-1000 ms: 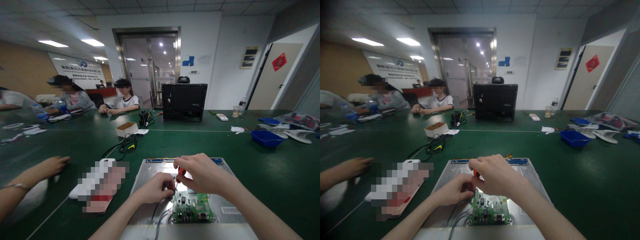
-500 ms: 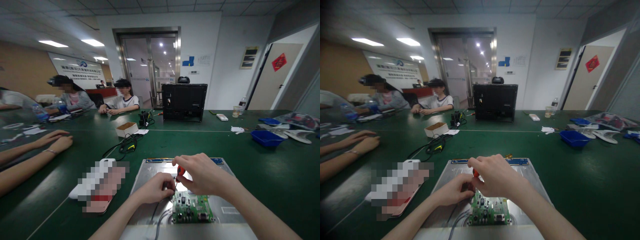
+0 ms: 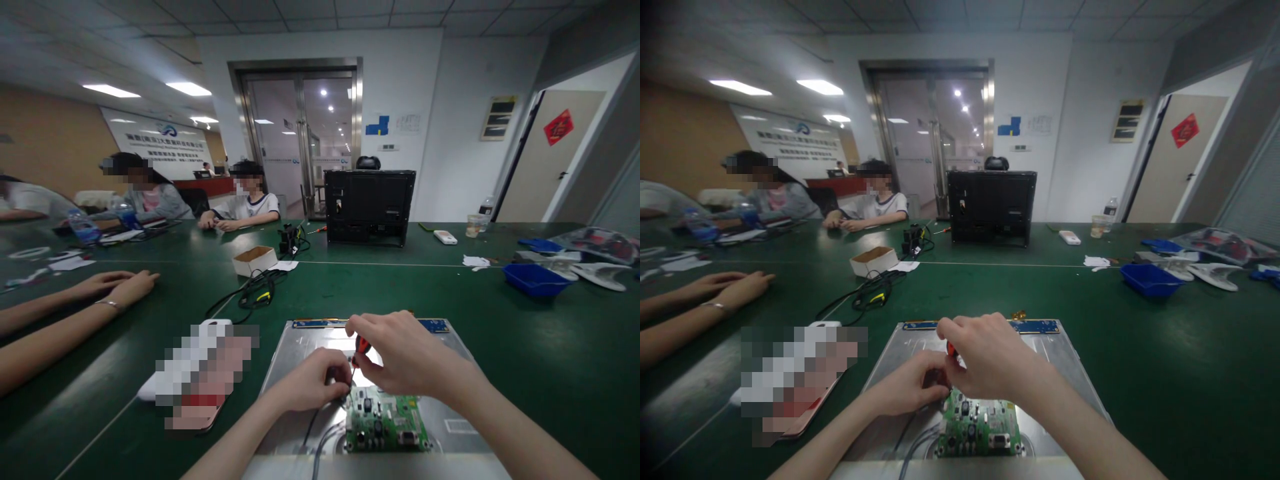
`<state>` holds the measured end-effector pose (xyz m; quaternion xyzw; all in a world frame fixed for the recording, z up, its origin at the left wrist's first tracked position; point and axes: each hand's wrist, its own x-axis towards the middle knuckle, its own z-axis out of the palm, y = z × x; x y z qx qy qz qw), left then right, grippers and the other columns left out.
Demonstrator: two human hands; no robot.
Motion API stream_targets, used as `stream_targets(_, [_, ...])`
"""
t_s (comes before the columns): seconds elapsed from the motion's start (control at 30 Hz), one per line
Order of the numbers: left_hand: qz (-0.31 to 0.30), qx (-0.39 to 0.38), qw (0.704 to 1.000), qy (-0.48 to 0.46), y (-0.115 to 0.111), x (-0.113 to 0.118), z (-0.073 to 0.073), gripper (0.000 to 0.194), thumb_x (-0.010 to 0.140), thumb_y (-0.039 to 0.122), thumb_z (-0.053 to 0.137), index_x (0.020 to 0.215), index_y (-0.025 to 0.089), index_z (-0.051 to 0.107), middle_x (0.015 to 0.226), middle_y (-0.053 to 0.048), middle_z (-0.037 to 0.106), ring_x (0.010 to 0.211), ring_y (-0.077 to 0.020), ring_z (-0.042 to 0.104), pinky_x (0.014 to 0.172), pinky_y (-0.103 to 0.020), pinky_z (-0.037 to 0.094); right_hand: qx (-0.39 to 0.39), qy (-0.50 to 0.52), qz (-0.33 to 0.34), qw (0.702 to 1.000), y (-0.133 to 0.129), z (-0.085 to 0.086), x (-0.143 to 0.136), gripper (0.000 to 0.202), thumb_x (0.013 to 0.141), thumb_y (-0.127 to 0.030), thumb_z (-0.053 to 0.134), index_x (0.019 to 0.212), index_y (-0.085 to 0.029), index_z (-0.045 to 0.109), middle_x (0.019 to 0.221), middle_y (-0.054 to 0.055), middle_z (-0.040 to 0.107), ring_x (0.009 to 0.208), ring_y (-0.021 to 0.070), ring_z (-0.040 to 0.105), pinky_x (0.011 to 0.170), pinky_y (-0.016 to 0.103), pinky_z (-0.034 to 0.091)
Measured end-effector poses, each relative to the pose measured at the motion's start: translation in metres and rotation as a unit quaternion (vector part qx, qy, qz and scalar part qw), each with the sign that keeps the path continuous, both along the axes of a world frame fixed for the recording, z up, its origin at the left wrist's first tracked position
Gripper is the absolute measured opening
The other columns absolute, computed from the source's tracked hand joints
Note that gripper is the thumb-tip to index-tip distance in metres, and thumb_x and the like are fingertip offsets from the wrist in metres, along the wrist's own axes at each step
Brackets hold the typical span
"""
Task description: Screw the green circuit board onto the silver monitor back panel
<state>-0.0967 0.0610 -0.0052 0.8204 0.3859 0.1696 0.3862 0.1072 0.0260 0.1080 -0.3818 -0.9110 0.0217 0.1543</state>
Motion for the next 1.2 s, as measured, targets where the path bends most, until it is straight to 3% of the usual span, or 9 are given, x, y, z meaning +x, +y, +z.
stream_targets(0.13, [-0.004, -0.017, 1.0, -0.021, -0.0007, 0.0005, 0.0024, 0.015, 0.067, 0.008, 0.059, 0.08, 0.016, 0.062, 0.073, 0.002, 0.061, 0.065, -0.0133, 0.052, 0.059, -0.022, 0.039, 0.009, -0.02, -0.022, 1.0, 0.0016, 0.0001, -0.0014, 0.014, 0.089, -0.033, 0.06, 0.09, -0.02, 0.058, 0.083, 0.002, 0.072, 0.066, 0.0166, 0.063, 0.052, 0.027, 0.02])
stream_targets(0.27, [-0.002, -0.013, 1.0, -0.011, -0.0002, 0.0003, 0.0027, 0.014, 0.068, 0.009, 0.06, 0.08, 0.016, 0.062, 0.072, 0.003, 0.059, 0.064, -0.0131, 0.051, 0.06, -0.022, 0.039, 0.015, -0.022, -0.03, 0.999, 0.0015, -0.0017, -0.0025, 0.007, 0.086, -0.024, 0.061, 0.092, -0.02, 0.059, 0.082, 0.001, 0.072, 0.065, 0.0164, 0.063, 0.052, 0.026, 0.02])
stream_targets(0.43, [-0.002, -0.009, 1.0, -0.007, 0.0002, -0.0001, 0.0014, 0.016, 0.066, 0.008, 0.06, 0.08, 0.016, 0.063, 0.074, 0.002, 0.06, 0.069, -0.0145, 0.052, 0.063, -0.023, 0.04, 0.001, 0.007, -0.015, 1.0, -0.0011, -0.0033, -0.0024, 0.019, 0.079, -0.019, 0.06, 0.098, -0.019, 0.058, 0.087, 0.002, 0.072, 0.067, 0.0169, 0.064, 0.052, 0.026, 0.021])
stream_targets(0.67, [0.003, -0.026, 1.0, -0.017, -0.003, 0.0021, 0.0068, 0.014, 0.066, 0.009, 0.059, 0.078, 0.016, 0.062, 0.071, 0.003, 0.058, 0.064, -0.0132, 0.05, 0.06, -0.022, 0.038, 0.001, -0.003, -0.016, 1.0, 0.0013, -0.0031, -0.0012, 0.011, 0.089, -0.032, 0.06, 0.089, -0.02, 0.06, 0.081, 0.0, 0.074, 0.064, 0.016, 0.063, 0.052, 0.026, 0.019])
stream_targets(0.77, [0.006, -0.025, 1.0, -0.016, -0.0024, 0.0017, 0.0061, 0.014, 0.066, 0.009, 0.06, 0.078, 0.017, 0.061, 0.07, 0.004, 0.058, 0.063, -0.0128, 0.049, 0.059, -0.022, 0.038, 0.007, -0.007, -0.021, 1.0, 0.0007, -0.0036, -0.0013, 0.008, 0.085, -0.024, 0.06, 0.092, -0.02, 0.06, 0.081, 0.001, 0.073, 0.064, 0.0164, 0.063, 0.051, 0.026, 0.019])
stream_targets(0.9, [0.002, -0.02, 1.0, -0.013, -0.0011, 0.0011, 0.0049, 0.015, 0.066, 0.008, 0.06, 0.079, 0.016, 0.062, 0.07, 0.004, 0.057, 0.064, -0.0129, 0.05, 0.06, -0.022, 0.038, 0.003, 0.017, -0.01, 1.0, -0.0012, -0.0048, -0.0012, 0.024, 0.077, -0.02, 0.061, 0.101, -0.02, 0.057, 0.087, 0.002, 0.072, 0.067, 0.0168, 0.064, 0.052, 0.026, 0.02])
stream_targets(1.1, [0.0, -0.015, 1.0, -0.018, -0.0028, 0.0021, 0.0074, 0.015, 0.067, 0.006, 0.059, 0.078, 0.016, 0.062, 0.073, 0.003, 0.06, 0.066, -0.0138, 0.052, 0.062, -0.022, 0.04, 0.002, 0.002, -0.013, 1.0, 0.0008, -0.0038, -0.0007, 0.011, 0.088, -0.031, 0.06, 0.09, -0.02, 0.058, 0.08, 0.0, 0.074, 0.064, 0.0156, 0.063, 0.051, 0.026, 0.018])
stream_targets(1.2, [0.002, -0.015, 1.0, -0.016, -0.0018, 0.0013, 0.0046, 0.015, 0.067, 0.008, 0.06, 0.08, 0.016, 0.062, 0.071, 0.003, 0.059, 0.064, -0.0132, 0.051, 0.059, -0.022, 0.039, 0.003, 0.0, -0.017, 1.0, 0.0011, -0.0035, -0.0002, 0.007, 0.086, -0.024, 0.059, 0.091, -0.02, 0.058, 0.081, 0.0, 0.073, 0.064, 0.0149, 0.063, 0.051, 0.026, 0.019])
